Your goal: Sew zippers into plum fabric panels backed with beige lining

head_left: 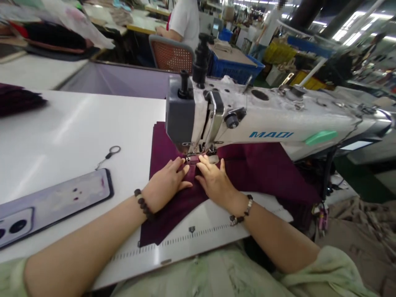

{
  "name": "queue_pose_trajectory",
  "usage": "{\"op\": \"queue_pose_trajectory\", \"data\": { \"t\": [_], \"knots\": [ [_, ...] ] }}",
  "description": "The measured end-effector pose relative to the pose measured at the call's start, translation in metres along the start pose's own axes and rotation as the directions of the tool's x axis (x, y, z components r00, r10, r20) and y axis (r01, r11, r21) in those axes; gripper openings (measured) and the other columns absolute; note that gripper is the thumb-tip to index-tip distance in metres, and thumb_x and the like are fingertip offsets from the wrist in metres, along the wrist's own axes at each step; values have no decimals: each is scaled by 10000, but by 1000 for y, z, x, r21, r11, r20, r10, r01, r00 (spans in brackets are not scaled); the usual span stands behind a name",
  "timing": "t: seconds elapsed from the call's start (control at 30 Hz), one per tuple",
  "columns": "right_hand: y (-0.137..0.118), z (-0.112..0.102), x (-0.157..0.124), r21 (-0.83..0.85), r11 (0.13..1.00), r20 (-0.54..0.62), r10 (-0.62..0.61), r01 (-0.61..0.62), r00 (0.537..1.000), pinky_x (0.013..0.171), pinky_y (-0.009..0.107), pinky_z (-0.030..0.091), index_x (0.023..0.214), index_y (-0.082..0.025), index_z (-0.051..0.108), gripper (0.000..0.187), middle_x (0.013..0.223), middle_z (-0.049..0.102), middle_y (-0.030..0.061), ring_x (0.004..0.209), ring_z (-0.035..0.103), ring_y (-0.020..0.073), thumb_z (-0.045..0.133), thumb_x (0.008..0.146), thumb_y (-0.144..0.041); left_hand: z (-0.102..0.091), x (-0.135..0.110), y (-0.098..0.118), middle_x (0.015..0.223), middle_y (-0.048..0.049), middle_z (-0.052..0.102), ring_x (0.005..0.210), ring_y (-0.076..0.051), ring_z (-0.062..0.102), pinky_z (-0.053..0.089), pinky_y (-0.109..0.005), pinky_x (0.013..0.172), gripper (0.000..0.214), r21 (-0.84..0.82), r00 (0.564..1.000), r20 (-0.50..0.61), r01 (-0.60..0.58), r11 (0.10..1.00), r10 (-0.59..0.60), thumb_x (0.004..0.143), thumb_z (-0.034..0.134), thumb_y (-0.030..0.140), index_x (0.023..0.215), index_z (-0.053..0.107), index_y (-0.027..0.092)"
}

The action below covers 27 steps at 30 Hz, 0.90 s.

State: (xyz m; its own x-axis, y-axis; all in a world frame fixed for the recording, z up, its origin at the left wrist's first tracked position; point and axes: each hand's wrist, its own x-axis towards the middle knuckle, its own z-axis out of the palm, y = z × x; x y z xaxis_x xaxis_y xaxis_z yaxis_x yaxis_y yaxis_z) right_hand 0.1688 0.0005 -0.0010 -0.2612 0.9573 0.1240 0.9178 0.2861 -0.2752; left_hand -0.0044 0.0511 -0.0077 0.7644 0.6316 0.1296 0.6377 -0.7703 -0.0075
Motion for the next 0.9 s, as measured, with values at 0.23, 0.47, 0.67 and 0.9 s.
{"op": "queue_pose_trajectory", "data": {
  "t": [0.23, 0.47, 0.67, 0.9],
  "knots": [
    [2, 1, 0, -33, 999, 29, 8, -7, 1000, 996, 642, 132, 1290, -199, 367, 395, 1368, 366, 93, 1300, 251, 217, 379, 896, -232, -3, -1, 1, 1160, -162, 519, 1104, -251, 499, 393, -354, 969, 521, 44, 999, -35, -14, 999, 16, 782, 546, 490, 1118, 534, 92],
    [3, -1, 1, -31, 999, 53, 11, -9, 999, 1005, 618, 149, 1287, -197, 395, 390, 1356, 384, 101, 1292, 270, 223, 373, 900, -234, -16, 4, 3, 1068, -147, 552, 961, -243, 542, 453, -315, 866, 592, 47, 999, 29, 27, 999, -28, 732, 582, 521, 1079, 544, 44],
    [4, -2, 3, -32, 999, 87, 0, 3, 996, 1009, 593, 175, 1293, -185, 394, 398, 1345, 399, 102, 1296, 264, 231, 357, 898, -218, -14, 5, 4, 1100, -165, 539, 1038, -253, 513, 408, -329, 934, 624, 47, 998, 56, 37, 998, -40, 738, 567, 530, 1110, 524, 31],
    [5, 0, 3, -47, 999, 92, 6, -1, 996, 1009, 603, 161, 1299, -190, 390, 402, 1343, 406, 91, 1285, 281, 254, 351, 902, -234, -13, 5, 3, 1114, -166, 525, 1043, -252, 514, 409, -327, 928, 624, -5, 996, 70, 53, 999, -53, 744, 575, 511, 1123, 508, 20]
  ]
}}
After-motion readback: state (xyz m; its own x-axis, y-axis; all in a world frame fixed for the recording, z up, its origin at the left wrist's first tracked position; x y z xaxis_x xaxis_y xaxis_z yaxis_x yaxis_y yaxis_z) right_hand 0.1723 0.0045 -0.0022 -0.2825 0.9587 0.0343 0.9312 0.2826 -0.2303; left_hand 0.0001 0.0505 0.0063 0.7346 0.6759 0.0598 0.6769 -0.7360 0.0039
